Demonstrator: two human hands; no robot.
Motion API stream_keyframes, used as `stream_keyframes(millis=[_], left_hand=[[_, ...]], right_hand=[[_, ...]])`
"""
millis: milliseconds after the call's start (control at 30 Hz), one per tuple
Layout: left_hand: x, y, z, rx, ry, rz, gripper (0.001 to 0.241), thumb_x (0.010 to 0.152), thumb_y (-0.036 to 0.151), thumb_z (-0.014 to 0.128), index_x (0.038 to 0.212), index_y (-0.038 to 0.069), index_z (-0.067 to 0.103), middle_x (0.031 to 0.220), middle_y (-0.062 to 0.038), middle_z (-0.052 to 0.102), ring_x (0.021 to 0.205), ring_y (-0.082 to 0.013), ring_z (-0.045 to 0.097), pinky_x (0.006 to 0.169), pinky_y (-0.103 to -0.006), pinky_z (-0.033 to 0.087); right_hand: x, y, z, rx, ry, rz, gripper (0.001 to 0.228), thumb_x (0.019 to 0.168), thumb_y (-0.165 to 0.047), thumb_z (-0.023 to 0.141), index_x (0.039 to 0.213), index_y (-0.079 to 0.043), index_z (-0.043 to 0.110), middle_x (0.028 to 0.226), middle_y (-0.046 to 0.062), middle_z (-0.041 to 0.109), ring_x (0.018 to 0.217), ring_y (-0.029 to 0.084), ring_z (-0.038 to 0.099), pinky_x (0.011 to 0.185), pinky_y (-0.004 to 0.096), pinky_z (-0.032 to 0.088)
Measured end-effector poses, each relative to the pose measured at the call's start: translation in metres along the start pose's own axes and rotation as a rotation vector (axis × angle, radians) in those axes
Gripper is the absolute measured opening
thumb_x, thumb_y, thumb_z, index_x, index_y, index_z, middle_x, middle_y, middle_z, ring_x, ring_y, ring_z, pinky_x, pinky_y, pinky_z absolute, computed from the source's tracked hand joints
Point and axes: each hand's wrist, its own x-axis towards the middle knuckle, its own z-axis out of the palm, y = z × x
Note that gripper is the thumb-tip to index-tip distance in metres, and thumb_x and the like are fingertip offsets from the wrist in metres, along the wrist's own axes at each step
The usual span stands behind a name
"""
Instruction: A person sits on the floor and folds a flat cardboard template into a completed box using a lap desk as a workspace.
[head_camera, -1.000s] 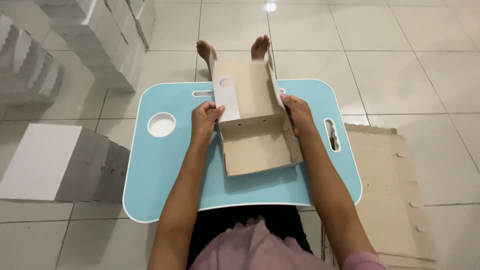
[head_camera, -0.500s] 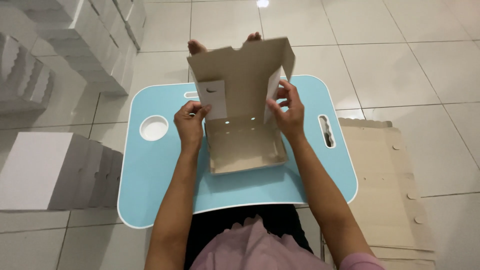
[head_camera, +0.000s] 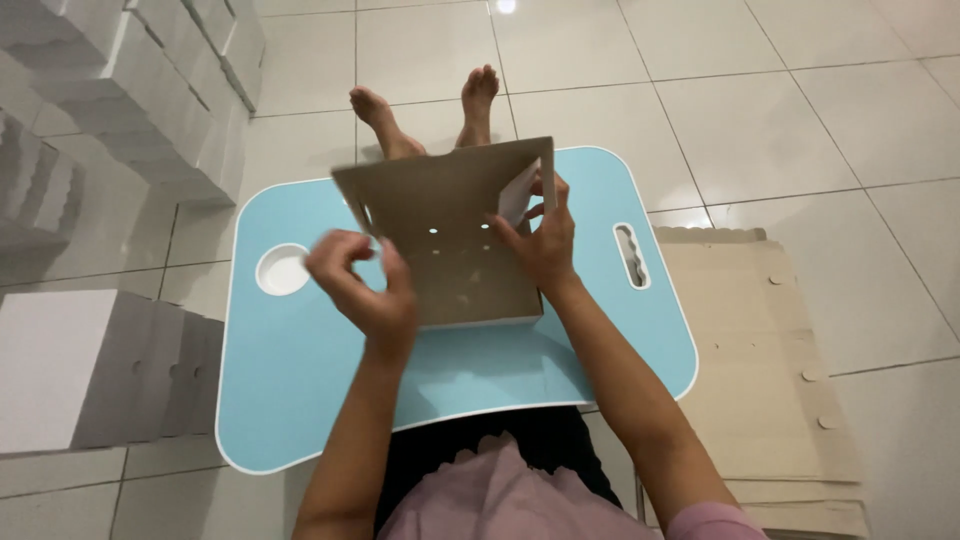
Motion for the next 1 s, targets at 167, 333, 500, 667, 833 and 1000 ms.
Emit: stream_keyframes(millis=[167, 333, 500, 667, 833, 1000], left_hand=[[0.012, 0.068, 0.022, -0.060, -0.283, 0.200, 0.042, 0.088, 0.024, 0.076, 0.115, -0.004, 0.060, 0.108, -0.017, 0.062, 0.099, -0.0341, 0.064, 0.088, -0.0453, 0.051], [0.035, 0.086, 0.041, 0.170, -0.427, 0.267, 0.057, 0.089, 0.049, 0.073, 0.108, -0.003, 0.061, 0.088, -0.013, 0.055, 0.077, -0.0313, 0.055, 0.069, -0.0429, 0.048], [0.066, 0.083, 0.027, 0.233, -0.484, 0.263, 0.006, 0.092, 0.006, 0.073, 0.090, 0.002, 0.071, 0.083, -0.010, 0.060, 0.075, -0.0252, 0.057, 0.067, -0.0350, 0.046], [0.080, 0.061, 0.025, 0.157, -0.478, 0.285, 0.004, 0.087, -0.002, 0.076, 0.086, 0.001, 0.074, 0.082, -0.006, 0.054, 0.073, -0.0179, 0.050, 0.065, -0.0284, 0.045], [0.067, 0.050, 0.028, 0.029, -0.444, 0.278, 0.006, 0.093, -0.006, 0.067, 0.092, -0.003, 0.072, 0.085, -0.009, 0.053, 0.074, -0.0229, 0.052, 0.064, -0.0336, 0.046], [0.034, 0.043, 0.041, -0.059, -0.372, 0.197, 0.015, 0.095, -0.010, 0.063, 0.108, -0.008, 0.070, 0.094, -0.014, 0.057, 0.080, -0.0274, 0.060, 0.069, -0.0328, 0.055]], right_hand=[[-0.006, 0.006, 0.003, 0.003, -0.028, -0.158, 0.087, 0.085, -0.041, 0.087, 0.146, -0.004, 0.038, 0.126, 0.012, 0.054, 0.104, 0.031, 0.067, 0.069, 0.036, 0.063], [-0.012, 0.000, 0.014, 0.137, -0.044, -0.175, 0.081, 0.082, -0.036, 0.088, 0.140, -0.006, 0.041, 0.122, 0.013, 0.058, 0.103, 0.033, 0.067, 0.076, 0.038, 0.061], [-0.006, -0.012, 0.004, 0.060, -0.156, -0.250, 0.079, 0.084, -0.032, 0.087, 0.143, -0.010, 0.040, 0.126, 0.012, 0.058, 0.110, 0.030, 0.066, 0.081, 0.036, 0.062], [-0.005, -0.012, 0.005, 0.076, -0.208, -0.244, 0.080, 0.083, -0.031, 0.087, 0.147, -0.014, 0.042, 0.132, 0.009, 0.058, 0.116, 0.028, 0.064, 0.087, 0.034, 0.062], [-0.004, -0.020, 0.004, 0.270, -0.202, -0.135, 0.080, 0.086, -0.033, 0.086, 0.151, -0.012, 0.044, 0.135, 0.011, 0.060, 0.118, 0.027, 0.064, 0.082, 0.034, 0.061], [0.001, -0.029, -0.002, 0.514, -0.191, 0.010, 0.051, 0.097, -0.028, 0.071, 0.142, -0.009, 0.054, 0.138, 0.007, 0.061, 0.123, 0.022, 0.063, 0.080, 0.030, 0.060]])
